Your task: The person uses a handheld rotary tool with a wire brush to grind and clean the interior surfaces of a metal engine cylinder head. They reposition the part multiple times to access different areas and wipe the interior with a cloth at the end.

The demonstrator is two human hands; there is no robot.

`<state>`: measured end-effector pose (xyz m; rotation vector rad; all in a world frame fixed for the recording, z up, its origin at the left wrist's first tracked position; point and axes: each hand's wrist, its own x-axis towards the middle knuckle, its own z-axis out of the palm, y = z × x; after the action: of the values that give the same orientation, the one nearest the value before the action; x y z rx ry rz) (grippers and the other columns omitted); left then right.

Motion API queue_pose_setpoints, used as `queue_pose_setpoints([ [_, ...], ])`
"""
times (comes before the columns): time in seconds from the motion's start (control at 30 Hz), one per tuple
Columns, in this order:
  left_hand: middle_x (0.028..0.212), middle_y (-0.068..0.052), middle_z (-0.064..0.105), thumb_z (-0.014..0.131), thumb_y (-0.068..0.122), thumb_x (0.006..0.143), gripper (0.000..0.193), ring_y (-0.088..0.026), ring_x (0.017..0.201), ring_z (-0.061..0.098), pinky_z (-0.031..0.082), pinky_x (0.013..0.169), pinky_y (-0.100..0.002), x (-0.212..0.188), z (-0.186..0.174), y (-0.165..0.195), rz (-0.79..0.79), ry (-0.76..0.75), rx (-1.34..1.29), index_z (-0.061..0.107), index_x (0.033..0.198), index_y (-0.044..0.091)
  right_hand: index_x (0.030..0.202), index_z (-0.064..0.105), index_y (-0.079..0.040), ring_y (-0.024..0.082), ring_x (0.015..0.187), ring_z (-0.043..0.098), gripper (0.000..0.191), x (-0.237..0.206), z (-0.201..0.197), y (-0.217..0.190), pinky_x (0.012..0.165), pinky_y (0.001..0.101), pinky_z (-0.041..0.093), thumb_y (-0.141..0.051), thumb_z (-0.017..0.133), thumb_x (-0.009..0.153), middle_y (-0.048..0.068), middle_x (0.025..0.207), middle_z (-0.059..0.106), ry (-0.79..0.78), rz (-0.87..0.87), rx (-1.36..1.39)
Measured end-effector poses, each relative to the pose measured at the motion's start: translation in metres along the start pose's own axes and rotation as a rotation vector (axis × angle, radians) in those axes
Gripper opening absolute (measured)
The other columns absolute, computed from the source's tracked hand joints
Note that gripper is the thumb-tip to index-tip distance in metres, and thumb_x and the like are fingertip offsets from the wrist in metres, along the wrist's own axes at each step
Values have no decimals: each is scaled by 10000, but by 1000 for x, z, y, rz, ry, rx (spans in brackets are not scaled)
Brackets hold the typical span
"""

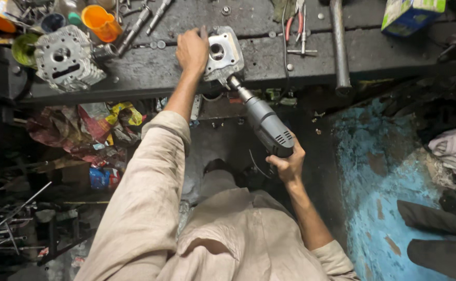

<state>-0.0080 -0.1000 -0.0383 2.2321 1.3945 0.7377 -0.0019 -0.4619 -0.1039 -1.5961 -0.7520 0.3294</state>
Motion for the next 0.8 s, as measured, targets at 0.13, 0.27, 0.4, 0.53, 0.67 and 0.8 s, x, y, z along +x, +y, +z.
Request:
queue_pose_setpoints([
  [0.13,1067,-172,732,523,438,995,455,-387,1068,640,508,893,-531,-2,-1,-2,24,32,31,772,1027,58,1476,543,-111,337,1059,750,935,18,13,-28,910,409,598,-13,796,581,190,1169,742,-61,-70,-296],
  [0.27,1077,-168,726,510,428,998,461,-395,1055,632,506,891,-533,1,1,-4,16,71,26,766,1036,47,1479,512,-235,442,912,710,954,38,17,-63,817,490,574,-89,818,587,233,1001,741,-146,66,-621],
  [0.4,1094,-168,720,495,441,1010,476,-397,1073,625,500,898,-539,4,2,-3,-16,49,43,759,1064,48,1519,486,-275,480,848,690,956,50,22,-103,828,549,547,-109,721,607,255,898,733,-223,132,-870],
  [0.53,1101,-168,719,489,451,1011,490,-402,1079,625,499,904,-538,5,0,-3,-19,43,62,755,1071,44,1520,463,-262,492,809,684,998,59,36,-137,814,558,542,-143,696,557,270,892,722,-286,200,-981],
  [0.67,1119,-166,719,510,463,988,478,-406,1073,624,501,893,-534,5,-1,-5,-24,55,20,762,1092,72,1512,500,-283,488,856,686,933,71,32,-145,841,535,545,-145,677,607,301,908,713,-305,260,-1021],
  [0.8,1157,-146,731,537,514,1005,489,-377,1099,651,511,959,-490,4,-2,-14,18,-24,-33,771,1122,102,1370,627,-171,371,922,738,772,61,-13,-111,825,448,568,-90,745,612,253,1000,751,-165,157,-622],
])
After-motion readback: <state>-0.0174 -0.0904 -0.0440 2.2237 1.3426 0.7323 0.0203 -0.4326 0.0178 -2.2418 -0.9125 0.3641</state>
